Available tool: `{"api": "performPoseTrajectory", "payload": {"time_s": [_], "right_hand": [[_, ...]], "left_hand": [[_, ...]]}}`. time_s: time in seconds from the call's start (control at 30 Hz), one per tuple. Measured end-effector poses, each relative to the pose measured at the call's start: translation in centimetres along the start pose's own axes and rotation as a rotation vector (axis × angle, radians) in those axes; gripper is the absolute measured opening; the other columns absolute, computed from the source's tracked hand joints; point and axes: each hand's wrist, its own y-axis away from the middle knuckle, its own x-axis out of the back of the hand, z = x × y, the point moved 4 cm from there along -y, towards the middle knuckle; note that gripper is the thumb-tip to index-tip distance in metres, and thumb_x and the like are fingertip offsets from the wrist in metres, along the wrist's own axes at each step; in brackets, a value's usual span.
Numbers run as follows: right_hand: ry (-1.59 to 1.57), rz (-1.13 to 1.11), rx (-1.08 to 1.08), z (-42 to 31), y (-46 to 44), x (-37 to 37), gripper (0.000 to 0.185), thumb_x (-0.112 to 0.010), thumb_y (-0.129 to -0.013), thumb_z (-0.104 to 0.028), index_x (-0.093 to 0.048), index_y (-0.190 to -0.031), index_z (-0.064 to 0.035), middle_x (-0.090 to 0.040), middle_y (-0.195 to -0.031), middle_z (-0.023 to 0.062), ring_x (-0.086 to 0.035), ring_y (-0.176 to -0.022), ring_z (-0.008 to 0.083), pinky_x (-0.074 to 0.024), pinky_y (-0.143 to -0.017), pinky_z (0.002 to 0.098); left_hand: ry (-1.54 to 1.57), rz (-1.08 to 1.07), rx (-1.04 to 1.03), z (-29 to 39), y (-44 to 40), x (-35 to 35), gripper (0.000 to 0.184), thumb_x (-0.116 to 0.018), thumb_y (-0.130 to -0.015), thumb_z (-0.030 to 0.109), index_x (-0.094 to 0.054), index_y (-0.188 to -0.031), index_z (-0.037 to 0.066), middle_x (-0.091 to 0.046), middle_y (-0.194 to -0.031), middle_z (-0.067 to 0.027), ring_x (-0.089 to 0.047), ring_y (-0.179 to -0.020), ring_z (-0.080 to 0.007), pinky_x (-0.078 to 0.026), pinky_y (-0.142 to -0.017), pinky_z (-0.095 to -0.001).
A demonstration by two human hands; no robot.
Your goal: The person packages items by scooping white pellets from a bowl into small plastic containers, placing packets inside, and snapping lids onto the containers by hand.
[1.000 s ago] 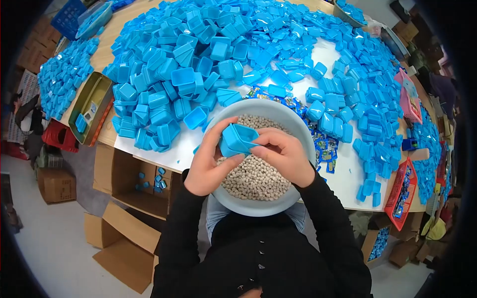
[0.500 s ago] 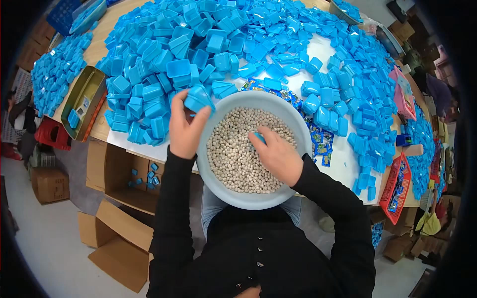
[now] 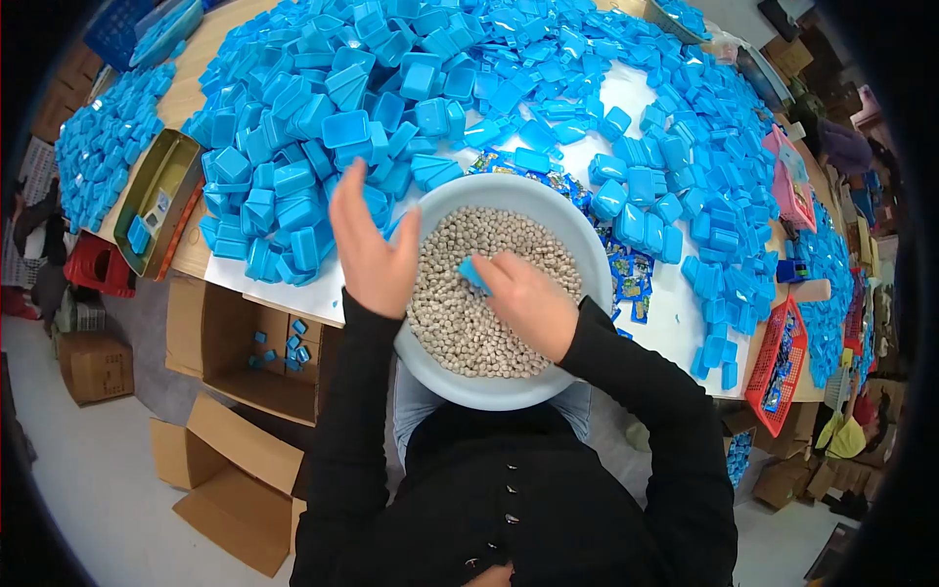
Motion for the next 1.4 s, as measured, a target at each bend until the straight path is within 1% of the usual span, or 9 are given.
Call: {"api": "performPoseTrajectory", "payload": {"time_s": [0.2, 0.33, 0.5, 0.6, 0.7, 0.83, 1.0, 1.37, 1.4], "right_hand": [[-0.202, 0.003, -0.01, 0.7, 1.1, -0.3, 0.051, -0.064, -0.08, -0.001, -0.052, -0.129, -0.0007, -0.063, -0.108, 0.013, -0.062, -0.09, 0.0227, -0.0506, -0.078, 0.0295], [-1.027, -0.228, -0.477, 3.7, 1.2, -0.3, 0.052, -0.063, -0.081, 0.002, -0.05, -0.132, 0.0023, -0.062, -0.116, 0.0134, -0.063, -0.094, 0.0179, -0.0513, -0.08, 0.0258], [-1.645, -0.13, -0.596, 2.9, 2.6, 1.5, 0.05, -0.063, -0.083, 0.003, -0.051, -0.131, 0.0037, -0.061, -0.119, 0.0142, -0.062, -0.098, 0.0169, -0.0517, -0.082, 0.0246], [-1.435, -0.029, -0.505, 2.9, 3.2, 1.7, 0.05, -0.064, -0.082, 0.003, -0.051, -0.131, 0.0029, -0.061, -0.118, 0.0132, -0.062, -0.096, 0.0168, -0.0514, -0.081, 0.0243], [-1.228, 0.059, -0.429, 2.9, 3.7, 1.7, 0.051, -0.064, -0.082, 0.003, -0.052, -0.131, 0.0022, -0.06, -0.117, 0.0122, -0.062, -0.094, 0.0168, -0.0511, -0.08, 0.024], [-0.554, 0.183, -0.29, 3.1, 3.6, 2.4, 0.05, -0.065, -0.081, 0.003, -0.053, -0.129, 0.0005, -0.059, -0.112, 0.0107, -0.061, -0.089, 0.0174, -0.051, -0.077, 0.024], [-0.039, 0.338, -0.124, 2.3, 3.5, 2.7, 0.049, -0.066, -0.079, 0.002, -0.056, -0.127, -0.0002, -0.057, -0.108, 0.0103, -0.06, -0.084, 0.018, -0.051, -0.075, 0.0247], [-0.458, 0.17, -0.357, 3.9, 3.6, 3.0, 0.047, -0.064, -0.082, -0.002, -0.055, -0.128, -0.0012, -0.058, -0.108, 0.0111, -0.06, -0.086, 0.0192, -0.0518, -0.078, 0.0259], [-0.725, 0.124, -0.407, 3.7, 3.6, 2.9, 0.046, -0.064, -0.082, -0.002, -0.055, -0.127, -0.0012, -0.059, -0.108, 0.011, -0.06, -0.086, 0.0192, -0.0517, -0.079, 0.0259]], "left_hand": [[0.103, -0.18, 0.034, 1.8, 2.6, 0.5, 0.052, -0.063, -0.081, 0.005, -0.047, -0.129, 0.0, -0.048, -0.131, -0.0207, -0.048, -0.119, -0.0369, -0.038, -0.102, -0.0422], [0.171, -0.246, 0.076, 1.7, 2.4, 0.2, 0.046, -0.062, -0.081, 0.003, -0.051, -0.126, 0.001, -0.05, -0.129, -0.0197, -0.048, -0.121, -0.0366, -0.038, -0.102, -0.042], [0.151, -0.291, -0.035, 1.8, 2.6, 0.3, 0.048, -0.062, -0.079, 0.002, -0.051, -0.126, 0.002, -0.051, -0.129, -0.0187, -0.048, -0.123, -0.036, -0.038, -0.103, -0.0419], [0.178, -0.371, -0.128, 4.4, 3.3, 0.6, 0.052, -0.061, -0.078, 0.0, -0.05, -0.129, 0.002, -0.051, -0.13, -0.0184, -0.047, -0.125, -0.0355, -0.038, -0.103, -0.0419], [0.285, -0.476, -0.047, 6.0, 4.4, 0.1, 0.057, -0.064, -0.076, 0.0, -0.049, -0.131, 0.001, -0.052, -0.131, -0.0167, -0.049, -0.122, -0.0327, -0.038, -0.104, -0.0397], [0.299, -0.484, -0.024, 5.4, 4.6, -0.4, 0.056, -0.065, -0.078, 0.004, -0.048, -0.132, 0.0, -0.052, -0.131, -0.017, -0.049, -0.122, -0.0333, -0.039, -0.102, -0.04], [0.266, -0.497, -0.018, 5.2, 4.7, -0.5, 0.057, -0.066, -0.078, 0.006, -0.048, -0.131, 0.0, -0.052, -0.13, -0.0164, -0.051, -0.119, -0.0323, -0.04, -0.101, -0.0386], [0.276, -0.5, -0.022, 4.9, 4.7, -0.4, 0.058, -0.066, -0.078, 0.007, -0.046, -0.132, 0.0, -0.052, -0.13, -0.0159, -0.051, -0.118, -0.0329, -0.04, -0.101, -0.0396], [0.298, -0.514, -0.007, 5.1, 4.8, -0.2, 0.061, -0.067, -0.077, 0.005, -0.045, -0.133, 0.0, -0.051, -0.131, -0.0161, -0.051, -0.119, -0.0325, -0.041, -0.101, -0.0394]]}}
